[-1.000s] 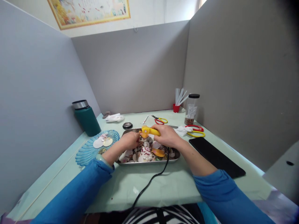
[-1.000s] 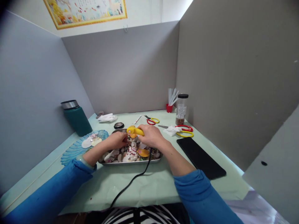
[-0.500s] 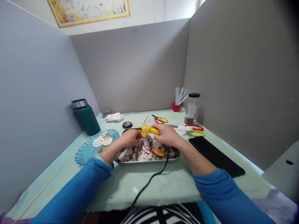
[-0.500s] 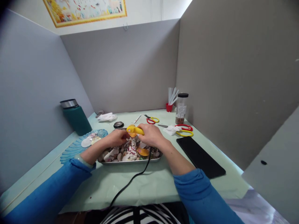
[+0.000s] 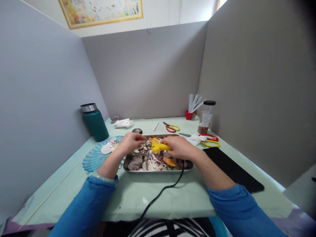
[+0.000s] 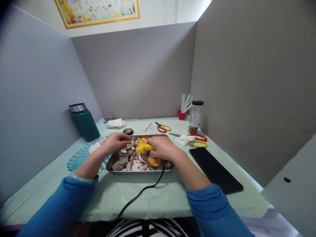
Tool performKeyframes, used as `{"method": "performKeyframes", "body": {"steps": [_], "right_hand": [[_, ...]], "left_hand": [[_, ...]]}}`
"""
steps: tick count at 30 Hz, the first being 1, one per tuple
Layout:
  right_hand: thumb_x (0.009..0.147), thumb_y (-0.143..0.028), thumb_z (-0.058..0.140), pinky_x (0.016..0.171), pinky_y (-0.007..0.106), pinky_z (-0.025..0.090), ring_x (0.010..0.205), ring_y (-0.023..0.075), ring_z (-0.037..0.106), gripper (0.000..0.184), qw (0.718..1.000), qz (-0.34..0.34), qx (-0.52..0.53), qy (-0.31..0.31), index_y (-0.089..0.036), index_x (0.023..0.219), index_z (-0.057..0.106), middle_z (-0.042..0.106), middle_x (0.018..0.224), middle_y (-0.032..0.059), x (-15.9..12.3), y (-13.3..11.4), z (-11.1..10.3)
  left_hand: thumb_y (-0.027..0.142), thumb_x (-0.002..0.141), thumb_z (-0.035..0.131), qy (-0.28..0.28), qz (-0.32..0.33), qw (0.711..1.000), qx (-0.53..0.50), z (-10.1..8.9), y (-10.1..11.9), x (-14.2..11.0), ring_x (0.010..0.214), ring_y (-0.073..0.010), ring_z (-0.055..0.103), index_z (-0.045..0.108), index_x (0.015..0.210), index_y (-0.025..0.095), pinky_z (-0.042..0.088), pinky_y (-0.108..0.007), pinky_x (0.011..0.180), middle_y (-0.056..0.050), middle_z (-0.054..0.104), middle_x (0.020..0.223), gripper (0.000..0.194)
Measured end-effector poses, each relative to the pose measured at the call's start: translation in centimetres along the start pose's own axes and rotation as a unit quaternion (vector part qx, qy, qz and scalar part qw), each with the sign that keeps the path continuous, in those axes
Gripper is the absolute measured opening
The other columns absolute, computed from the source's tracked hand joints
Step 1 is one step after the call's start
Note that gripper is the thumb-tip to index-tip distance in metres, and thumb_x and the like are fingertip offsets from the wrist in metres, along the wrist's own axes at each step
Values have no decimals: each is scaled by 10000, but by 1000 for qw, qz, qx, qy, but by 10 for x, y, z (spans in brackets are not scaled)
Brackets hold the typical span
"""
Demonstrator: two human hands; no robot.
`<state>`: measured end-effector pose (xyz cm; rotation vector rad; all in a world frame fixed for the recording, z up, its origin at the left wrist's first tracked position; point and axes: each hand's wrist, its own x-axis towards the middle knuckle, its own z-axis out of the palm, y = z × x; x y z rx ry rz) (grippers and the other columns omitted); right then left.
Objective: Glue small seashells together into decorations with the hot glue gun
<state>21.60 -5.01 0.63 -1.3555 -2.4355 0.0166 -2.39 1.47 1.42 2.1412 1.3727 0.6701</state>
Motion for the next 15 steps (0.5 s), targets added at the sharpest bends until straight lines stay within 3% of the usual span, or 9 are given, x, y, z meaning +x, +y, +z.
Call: {"method": "performKeyframes", "body": {"steps": [3,6,9,15], "right_hand": [[708,-379,652,668,268,378,850,221,583,354,999,-3,21,-32,-222,1026,634,657,937,62,-1,5,-3],[738,-469,627,662,263,385,801,192,568,360,997,-17,74,1,-207,982,655,641,895,56,1,4,-9],[812,-401,568,639,242,383,738,145,553,279,986,-14,147,71,-205,992,652,629,839,31,6,-6,-11],[811,-306,581,573,224,344,633,114,510,154,976,-14,177,125,-184,853,665,609,720,11,20,-24,-4]], "left_hand": [[302,667,626,4,-18,998,-66,4,7,-6,593,-156,610,702,872,153,447,-247,572,-32,657,650,264],[308,666,653,4,-1,990,-142,7,16,-13,571,-130,584,698,832,146,444,-237,568,-30,654,655,237],[307,662,682,-10,34,975,-221,8,22,-19,575,-108,567,691,809,142,448,-232,591,-25,653,680,221],[289,662,708,-22,72,945,-318,11,28,-23,570,-94,566,659,793,128,450,-228,589,-18,641,683,213]]}}
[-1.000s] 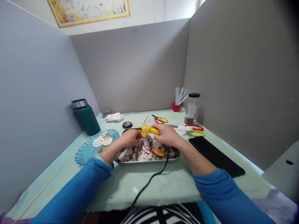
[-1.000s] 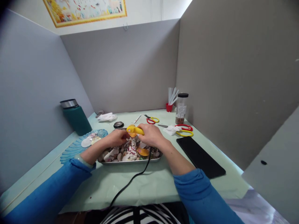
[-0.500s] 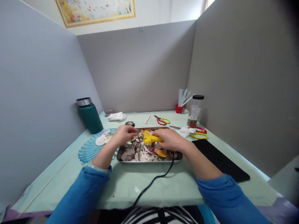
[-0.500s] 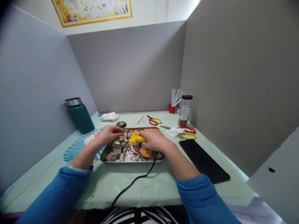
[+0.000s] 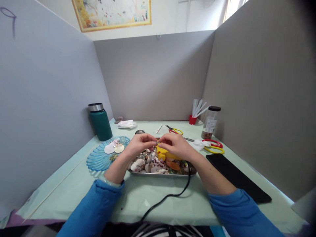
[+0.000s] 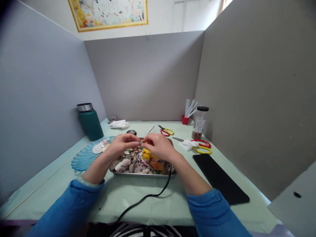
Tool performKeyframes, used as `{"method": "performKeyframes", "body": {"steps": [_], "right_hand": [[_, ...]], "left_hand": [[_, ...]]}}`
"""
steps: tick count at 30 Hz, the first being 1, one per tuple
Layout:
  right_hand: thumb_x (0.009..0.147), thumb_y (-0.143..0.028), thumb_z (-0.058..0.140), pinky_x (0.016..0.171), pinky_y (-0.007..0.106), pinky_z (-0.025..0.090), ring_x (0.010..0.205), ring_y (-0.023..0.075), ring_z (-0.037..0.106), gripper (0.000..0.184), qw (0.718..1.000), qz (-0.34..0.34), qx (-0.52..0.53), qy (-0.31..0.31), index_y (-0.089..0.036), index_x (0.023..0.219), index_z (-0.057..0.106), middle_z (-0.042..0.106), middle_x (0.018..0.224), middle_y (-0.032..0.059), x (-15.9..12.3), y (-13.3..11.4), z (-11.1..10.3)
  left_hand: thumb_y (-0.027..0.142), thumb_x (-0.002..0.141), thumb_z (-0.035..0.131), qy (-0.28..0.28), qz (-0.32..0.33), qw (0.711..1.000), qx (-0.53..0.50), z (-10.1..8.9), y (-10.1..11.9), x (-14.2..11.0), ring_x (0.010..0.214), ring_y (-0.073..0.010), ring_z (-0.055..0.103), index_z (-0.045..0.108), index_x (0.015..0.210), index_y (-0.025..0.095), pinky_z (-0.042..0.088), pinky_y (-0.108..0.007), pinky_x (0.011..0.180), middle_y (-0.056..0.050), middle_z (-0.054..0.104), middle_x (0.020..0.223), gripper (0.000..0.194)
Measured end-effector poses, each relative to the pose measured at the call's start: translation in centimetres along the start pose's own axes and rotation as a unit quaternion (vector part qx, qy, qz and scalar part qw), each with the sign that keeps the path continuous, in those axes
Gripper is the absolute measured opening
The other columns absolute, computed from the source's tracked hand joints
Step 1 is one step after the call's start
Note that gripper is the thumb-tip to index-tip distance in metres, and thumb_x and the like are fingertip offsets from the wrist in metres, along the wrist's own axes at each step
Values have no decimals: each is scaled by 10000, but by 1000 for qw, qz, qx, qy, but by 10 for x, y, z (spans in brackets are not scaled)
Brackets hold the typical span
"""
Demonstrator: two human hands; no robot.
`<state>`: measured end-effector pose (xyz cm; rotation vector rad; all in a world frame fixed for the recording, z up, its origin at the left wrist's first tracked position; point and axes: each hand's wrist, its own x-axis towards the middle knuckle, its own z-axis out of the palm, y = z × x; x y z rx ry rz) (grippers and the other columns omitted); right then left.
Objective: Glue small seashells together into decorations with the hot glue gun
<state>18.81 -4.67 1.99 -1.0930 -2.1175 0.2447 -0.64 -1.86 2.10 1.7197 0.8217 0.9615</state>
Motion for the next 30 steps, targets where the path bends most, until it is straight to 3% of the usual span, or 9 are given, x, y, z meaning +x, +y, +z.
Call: {"method": "performKeyframes", "body": {"steps": [7,12,21,24,28,30], "right_hand": [[836,-262,547,581,227,339,657,121,515,141,999,-12,4,43,-176,801,653,619,742,17,3,3,1],[847,-256,526,575,222,342,648,118,507,147,998,-9,11,53,-164,794,628,608,737,17,-1,2,3],[850,-261,529,547,212,340,587,100,474,135,997,-10,69,44,-162,803,607,576,677,-9,-6,-6,5],[846,-250,534,554,213,344,594,102,484,125,997,-9,55,48,-160,800,607,581,681,-6,-6,-3,6],[831,-219,556,597,218,362,636,109,514,97,999,-27,13,39,-166,784,622,608,725,6,-6,-2,9],[823,-207,568,625,220,367,666,113,529,87,998,-44,-22,27,-174,780,636,619,758,12,-6,-4,12]], "left_hand": [[286,650,731,-4,-27,998,-55,5,-2,1,572,-96,590,613,829,123,466,-240,597,-37,666,732,270],[284,675,721,-40,-38,993,-102,4,-5,-1,602,-99,608,600,980,123,484,-265,658,-61,684,828,365],[259,684,698,-30,-31,990,-136,4,-5,-3,583,-81,584,596,862,118,478,-240,628,-25,632,780,248],[232,691,657,-19,-27,994,-106,2,-4,-2,561,-76,566,601,892,129,475,-243,619,-24,639,787,233],[144,676,505,62,-32,998,4,-5,-10,3,527,-95,551,564,698,139,458,-233,586,2,593,597,63],[118,653,441,81,-38,994,54,-9,-17,7,507,-102,541,533,667,158,443,-226,558,19,557,542,101]]}}
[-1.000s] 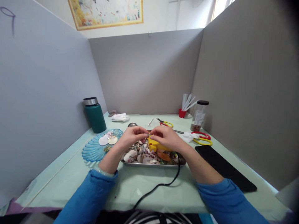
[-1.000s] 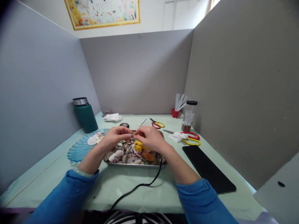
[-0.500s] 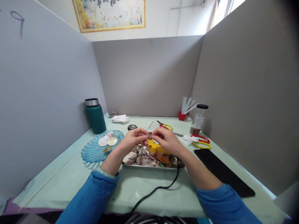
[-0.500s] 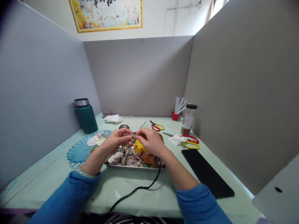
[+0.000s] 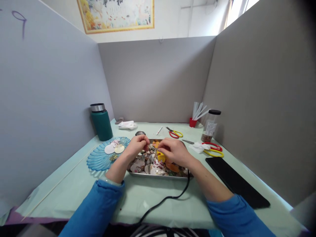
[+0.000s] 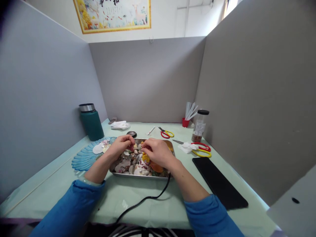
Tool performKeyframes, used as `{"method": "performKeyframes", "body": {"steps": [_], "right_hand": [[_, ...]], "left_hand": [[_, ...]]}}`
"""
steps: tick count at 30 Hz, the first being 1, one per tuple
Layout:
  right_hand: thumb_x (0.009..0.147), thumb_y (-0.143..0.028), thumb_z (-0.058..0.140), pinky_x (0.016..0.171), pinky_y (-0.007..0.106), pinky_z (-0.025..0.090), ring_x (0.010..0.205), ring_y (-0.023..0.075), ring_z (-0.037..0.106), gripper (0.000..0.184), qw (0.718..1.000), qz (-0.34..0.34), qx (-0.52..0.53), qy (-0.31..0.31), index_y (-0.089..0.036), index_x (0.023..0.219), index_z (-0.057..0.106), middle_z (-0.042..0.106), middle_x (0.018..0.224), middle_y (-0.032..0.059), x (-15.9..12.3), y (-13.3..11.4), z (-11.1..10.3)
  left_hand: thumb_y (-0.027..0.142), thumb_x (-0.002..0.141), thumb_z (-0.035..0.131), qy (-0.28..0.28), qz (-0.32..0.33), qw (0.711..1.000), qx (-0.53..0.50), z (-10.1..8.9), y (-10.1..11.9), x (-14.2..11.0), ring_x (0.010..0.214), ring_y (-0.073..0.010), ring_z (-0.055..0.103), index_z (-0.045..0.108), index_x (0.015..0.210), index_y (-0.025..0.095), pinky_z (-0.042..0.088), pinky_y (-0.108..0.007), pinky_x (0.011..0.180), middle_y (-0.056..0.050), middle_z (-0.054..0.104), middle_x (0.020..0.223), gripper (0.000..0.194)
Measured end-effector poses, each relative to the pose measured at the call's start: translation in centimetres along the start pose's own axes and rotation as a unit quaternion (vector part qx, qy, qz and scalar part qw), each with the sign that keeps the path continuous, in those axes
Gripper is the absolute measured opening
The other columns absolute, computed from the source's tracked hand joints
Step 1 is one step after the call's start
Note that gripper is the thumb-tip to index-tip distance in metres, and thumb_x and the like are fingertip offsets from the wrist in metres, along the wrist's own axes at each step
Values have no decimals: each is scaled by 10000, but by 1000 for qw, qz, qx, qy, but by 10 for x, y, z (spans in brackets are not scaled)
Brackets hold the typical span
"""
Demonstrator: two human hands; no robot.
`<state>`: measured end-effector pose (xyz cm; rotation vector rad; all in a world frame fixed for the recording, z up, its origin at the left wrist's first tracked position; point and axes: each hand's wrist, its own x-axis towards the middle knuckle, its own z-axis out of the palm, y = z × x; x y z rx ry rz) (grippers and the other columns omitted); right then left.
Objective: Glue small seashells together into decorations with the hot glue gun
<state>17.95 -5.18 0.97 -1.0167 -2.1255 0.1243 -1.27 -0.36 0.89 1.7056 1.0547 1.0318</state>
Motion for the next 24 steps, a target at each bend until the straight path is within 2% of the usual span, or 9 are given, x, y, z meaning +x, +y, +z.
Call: {"method": "performKeyframes", "body": {"steps": [4,8,12,13,15,17,19,21,24], "right_hand": [[828,-233,575,663,229,368,725,124,549,96,997,-23,-65,-18,-191,826,660,627,807,22,1,-3,6],[858,-279,543,655,236,368,715,126,551,152,997,-5,-71,-7,-195,869,670,640,845,31,1,2,4],[881,-318,505,672,247,374,727,134,556,224,997,23,-68,3,-179,825,671,646,838,45,-1,10,-1],[882,-327,501,675,249,374,730,136,555,234,997,28,-70,6,-179,820,671,647,837,46,-2,11,-3],[879,-334,501,671,250,373,723,136,553,239,997,34,-73,10,-181,812,671,649,832,45,-3,12,-4],[877,-326,502,662,248,370,717,135,551,234,997,37,-73,14,-179,804,668,649,825,44,-3,12,-5],[875,-312,503,656,245,367,713,133,549,225,996,37,-73,19,-176,796,665,648,817,42,-3,13,-5],[873,-297,504,653,242,365,711,131,547,214,997,36,-72,23,-176,793,661,648,811,38,-3,14,-5],[872,-290,503,647,241,363,702,130,545,211,996,33,-72,27,-175,787,658,648,802,35,-3,16,-6]], "left_hand": [[125,667,409,-11,21,988,151,-4,-11,6,517,-123,530,571,716,171,419,-226,535,20,549,526,176],[145,705,433,-10,57,943,327,-7,-13,6,640,-159,576,641,773,167,421,-246,608,-29,648,673,220],[170,734,464,-26,73,899,431,-12,-5,1,787,-190,603,686,820,197,413,-258,708,-55,692,842,240],[180,736,478,-37,71,885,459,-13,-3,-1,808,-196,602,694,830,209,408,-262,724,-59,694,852,237],[182,716,516,-49,68,839,537,-14,3,-6,852,-231,586,708,816,214,392,-301,759,-89,688,818,219],[122,675,531,-101,62,790,602,-13,6,-10,906,-276,562,711,750,193,372,-356,794,-123,679,764,207],[71,627,545,-135,48,755,640,-10,6,-13,924,-297,547,697,714,162,359,-394,810,-151,676,780,198],[54,621,543,-136,38,745,652,-6,5,-13,934,-303,537,685,719,138,351,-419,821,-172,672,811,191],[53,642,533,-119,39,746,654,-2,1,-12,947,-307,529,675,723,120,346,-426,832,-194,664,828,177]]}}
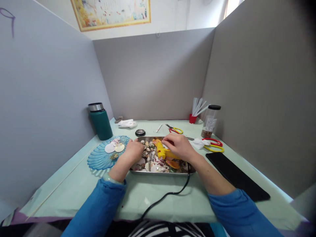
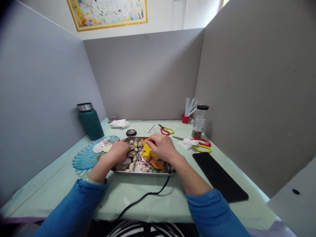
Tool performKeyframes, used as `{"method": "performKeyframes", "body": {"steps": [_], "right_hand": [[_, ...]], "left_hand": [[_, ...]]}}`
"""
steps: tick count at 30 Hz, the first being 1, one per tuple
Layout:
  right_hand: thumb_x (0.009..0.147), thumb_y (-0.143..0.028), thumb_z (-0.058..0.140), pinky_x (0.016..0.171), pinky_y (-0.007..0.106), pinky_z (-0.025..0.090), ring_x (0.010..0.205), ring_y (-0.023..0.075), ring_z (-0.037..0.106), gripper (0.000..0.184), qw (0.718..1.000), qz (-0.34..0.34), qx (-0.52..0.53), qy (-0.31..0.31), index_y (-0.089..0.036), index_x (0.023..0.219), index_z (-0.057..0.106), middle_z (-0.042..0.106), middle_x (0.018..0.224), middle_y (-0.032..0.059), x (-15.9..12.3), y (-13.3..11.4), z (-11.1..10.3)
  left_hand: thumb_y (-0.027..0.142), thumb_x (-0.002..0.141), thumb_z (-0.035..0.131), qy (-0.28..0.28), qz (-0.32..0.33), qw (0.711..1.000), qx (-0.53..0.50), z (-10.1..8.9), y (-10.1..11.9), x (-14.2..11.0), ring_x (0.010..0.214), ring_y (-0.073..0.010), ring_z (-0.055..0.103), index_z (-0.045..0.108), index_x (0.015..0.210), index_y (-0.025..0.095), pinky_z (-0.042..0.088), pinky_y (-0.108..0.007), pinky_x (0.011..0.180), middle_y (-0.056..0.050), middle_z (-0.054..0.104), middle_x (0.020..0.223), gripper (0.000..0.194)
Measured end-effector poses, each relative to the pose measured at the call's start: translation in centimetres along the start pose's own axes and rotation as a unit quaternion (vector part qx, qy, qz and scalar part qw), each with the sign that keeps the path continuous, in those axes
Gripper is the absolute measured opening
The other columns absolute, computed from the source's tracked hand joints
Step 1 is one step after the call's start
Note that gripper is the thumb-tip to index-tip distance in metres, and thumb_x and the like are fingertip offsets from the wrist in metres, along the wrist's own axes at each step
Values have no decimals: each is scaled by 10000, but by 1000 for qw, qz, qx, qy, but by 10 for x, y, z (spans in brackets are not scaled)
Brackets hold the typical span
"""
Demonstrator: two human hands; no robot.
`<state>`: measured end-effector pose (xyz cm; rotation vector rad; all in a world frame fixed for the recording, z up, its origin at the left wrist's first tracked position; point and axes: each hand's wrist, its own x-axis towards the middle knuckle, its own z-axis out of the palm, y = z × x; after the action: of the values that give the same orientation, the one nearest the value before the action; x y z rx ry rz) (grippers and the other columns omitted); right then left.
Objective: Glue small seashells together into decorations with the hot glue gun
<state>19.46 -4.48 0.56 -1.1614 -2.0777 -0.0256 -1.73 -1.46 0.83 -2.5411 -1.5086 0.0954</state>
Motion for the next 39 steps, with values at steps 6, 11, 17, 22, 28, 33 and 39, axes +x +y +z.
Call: {"method": "performKeyframes", "body": {"steps": [6,11,17,22,28,33,39], "right_hand": [[875,-292,498,640,236,358,690,127,546,216,1000,3,1,9,-172,782,653,654,792,37,-2,1,0],[880,-301,488,664,242,369,720,137,562,229,1000,9,0,4,-172,797,658,664,817,46,-2,0,1],[884,-316,494,667,242,377,711,132,560,235,1000,-7,16,4,-176,799,662,661,802,39,-3,-5,1],[868,-236,524,658,229,378,710,121,559,144,998,-46,35,8,-178,843,654,658,817,28,-3,-9,3],[857,-216,537,659,234,384,722,127,571,126,998,-52,31,11,-182,837,656,663,835,33,-3,-6,7],[853,-220,545,658,236,388,721,128,577,119,998,-54,31,12,-190,831,658,665,831,29,-3,-4,8],[849,-219,549,621,230,374,690,123,567,122,998,-51,31,20,-194,914,649,663,828,27,-3,-7,8]], "left_hand": [[105,689,514,45,0,998,-41,2,-10,1,862,-282,567,658,710,151,363,-376,786,-155,659,795,152],[204,755,481,94,-14,973,-209,1,-18,4,699,-181,562,608,787,183,372,-271,637,-62,645,766,133],[290,756,523,30,56,851,-522,-3,-7,1,684,-133,555,536,820,178,408,-231,607,-18,624,758,129],[303,737,548,7,57,811,-582,1,-4,1,691,-139,575,562,839,167,437,-244,621,-35,646,776,170],[255,686,555,80,2,903,-422,10,-12,10,652,-153,558,629,751,163,412,-249,592,-25,637,697,135],[275,711,540,83,-17,886,-457,10,-10,11,571,-132,532,608,775,166,391,-233,527,-7,604,646,144],[294,728,575,41,15,810,-585,-4,3,1,487,-92,479,555,763,151,376,-213,480,30,523,580,149]]}}
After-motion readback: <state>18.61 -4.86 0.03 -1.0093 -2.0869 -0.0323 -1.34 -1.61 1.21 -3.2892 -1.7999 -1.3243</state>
